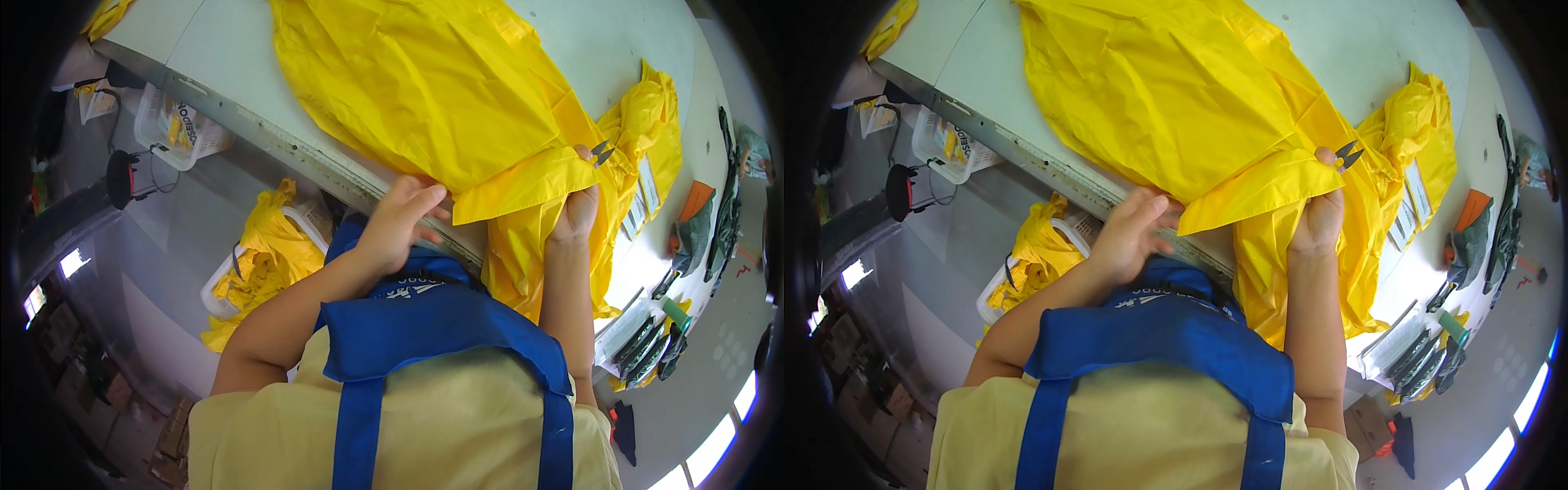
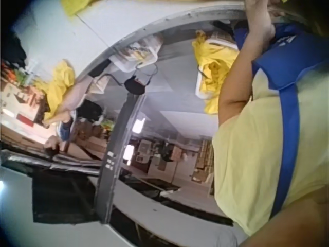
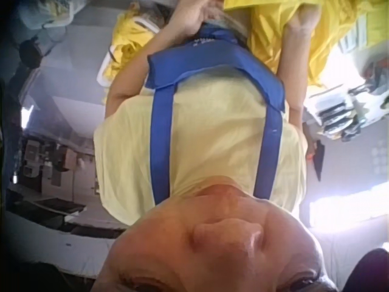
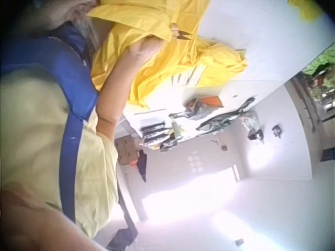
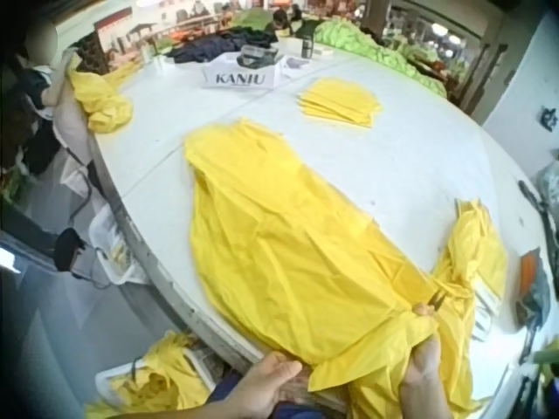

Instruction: The person cuts open yellow poly mailers on a white workbench using a small blade. They unfold the mailers, slice along seams, and place the opened pieces into a white basket.

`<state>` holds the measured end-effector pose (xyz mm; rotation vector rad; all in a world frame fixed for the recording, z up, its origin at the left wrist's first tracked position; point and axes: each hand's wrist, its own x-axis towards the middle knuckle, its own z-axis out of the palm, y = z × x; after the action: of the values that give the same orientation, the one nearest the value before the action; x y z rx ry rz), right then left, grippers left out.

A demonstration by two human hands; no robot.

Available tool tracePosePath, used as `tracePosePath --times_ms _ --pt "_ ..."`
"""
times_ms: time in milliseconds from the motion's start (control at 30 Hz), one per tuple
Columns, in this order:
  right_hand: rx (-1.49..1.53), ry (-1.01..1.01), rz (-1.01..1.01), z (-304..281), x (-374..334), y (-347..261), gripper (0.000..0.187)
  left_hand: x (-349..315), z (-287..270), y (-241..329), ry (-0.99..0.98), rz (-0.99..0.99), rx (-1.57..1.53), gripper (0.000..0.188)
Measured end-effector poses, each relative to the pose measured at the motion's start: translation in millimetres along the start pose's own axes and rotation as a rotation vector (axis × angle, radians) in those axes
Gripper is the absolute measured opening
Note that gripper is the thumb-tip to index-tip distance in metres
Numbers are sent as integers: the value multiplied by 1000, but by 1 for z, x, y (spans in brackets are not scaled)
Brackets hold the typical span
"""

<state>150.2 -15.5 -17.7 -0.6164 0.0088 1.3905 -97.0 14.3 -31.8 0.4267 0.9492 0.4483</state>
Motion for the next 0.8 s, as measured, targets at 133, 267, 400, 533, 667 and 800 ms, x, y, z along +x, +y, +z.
tracePosePath --times_ms 133,267,400,533,667,800 --pt "104 50 10 -2 1 -1 8 5 28 5 -54 -272 -277 31" --pt "19 214 -60 11 0 -3 7 14 27 -2 -114 -133 -341 25" --pt "-379 414 -79 -4 2 -30 12 -3 32 9 -110 87 -153 25" --pt "-872 438 -363 30 3 -57 32 -24 38 23 -107 301 -33 22" --pt "-1273 -12 -510 90 1 -57 37 -28 38 25 -137 424 12 20" --pt "-1888 -599 -298 137 -7 -33 27 -28 39 23 -127 499 -26 19"
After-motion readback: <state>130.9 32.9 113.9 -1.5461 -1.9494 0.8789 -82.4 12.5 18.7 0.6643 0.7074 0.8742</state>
